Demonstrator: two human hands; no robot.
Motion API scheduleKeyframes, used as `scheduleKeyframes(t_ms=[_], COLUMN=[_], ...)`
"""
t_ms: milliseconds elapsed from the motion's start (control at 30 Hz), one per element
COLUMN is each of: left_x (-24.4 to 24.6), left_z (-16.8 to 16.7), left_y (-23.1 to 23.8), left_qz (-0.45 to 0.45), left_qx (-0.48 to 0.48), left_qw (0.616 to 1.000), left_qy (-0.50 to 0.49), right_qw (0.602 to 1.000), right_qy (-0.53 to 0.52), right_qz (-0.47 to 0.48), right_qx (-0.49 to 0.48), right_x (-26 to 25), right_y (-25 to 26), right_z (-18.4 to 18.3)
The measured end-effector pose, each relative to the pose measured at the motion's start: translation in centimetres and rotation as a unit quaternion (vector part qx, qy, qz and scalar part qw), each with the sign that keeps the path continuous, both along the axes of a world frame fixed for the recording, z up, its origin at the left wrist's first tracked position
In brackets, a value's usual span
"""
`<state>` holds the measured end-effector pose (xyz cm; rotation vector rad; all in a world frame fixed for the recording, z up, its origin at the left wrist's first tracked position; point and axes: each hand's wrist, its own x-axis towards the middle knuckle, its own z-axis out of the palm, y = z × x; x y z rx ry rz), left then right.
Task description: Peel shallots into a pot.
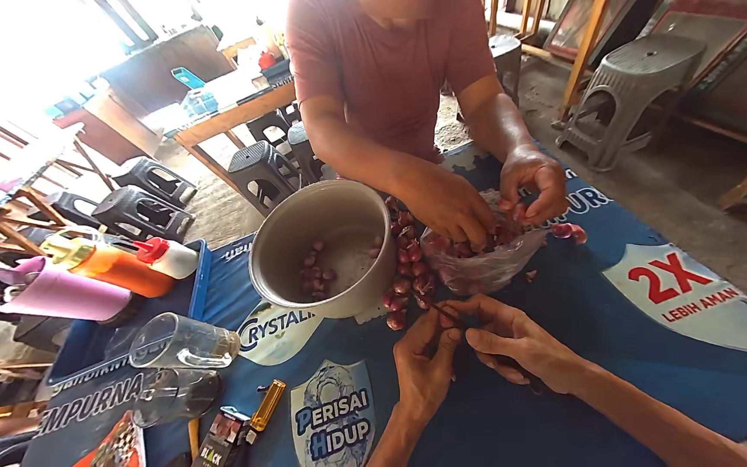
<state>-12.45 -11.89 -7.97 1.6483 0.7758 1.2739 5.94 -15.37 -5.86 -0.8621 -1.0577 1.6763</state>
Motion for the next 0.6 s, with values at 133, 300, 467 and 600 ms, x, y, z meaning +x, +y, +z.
scheduleKeyframes(t_ms=[133, 300, 467, 600], left_x=[0.09, 0.41, 0.87, 0.59], left_z=[-0.16, -0.36, -0.40, 0.18], left_y=[-0.04, -0.11, -0.48, -0.13], left_qz=[0.010, 0.019, 0.012, -0.035], left_qx=[0.017, 0.051, 0.048, -0.015], left_qw=[1.000, 0.998, 0.998, 0.999], left_qy=[0.006, 0.032, 0.032, -0.008], right_qw=[1.000, 0.999, 0.997, 0.996], right_qy=[-0.005, 0.002, -0.001, 0.034], right_qz=[-0.026, -0.051, -0.081, -0.065], right_qx=[-0.001, -0.009, -0.006, -0.056], right_x=[-0.45, -0.80, -1.00, -0.59], right_y=[-0.17, -0.25, 0.07, 0.41], right_z=[0.03, 0.11, 0.25, 0.81])
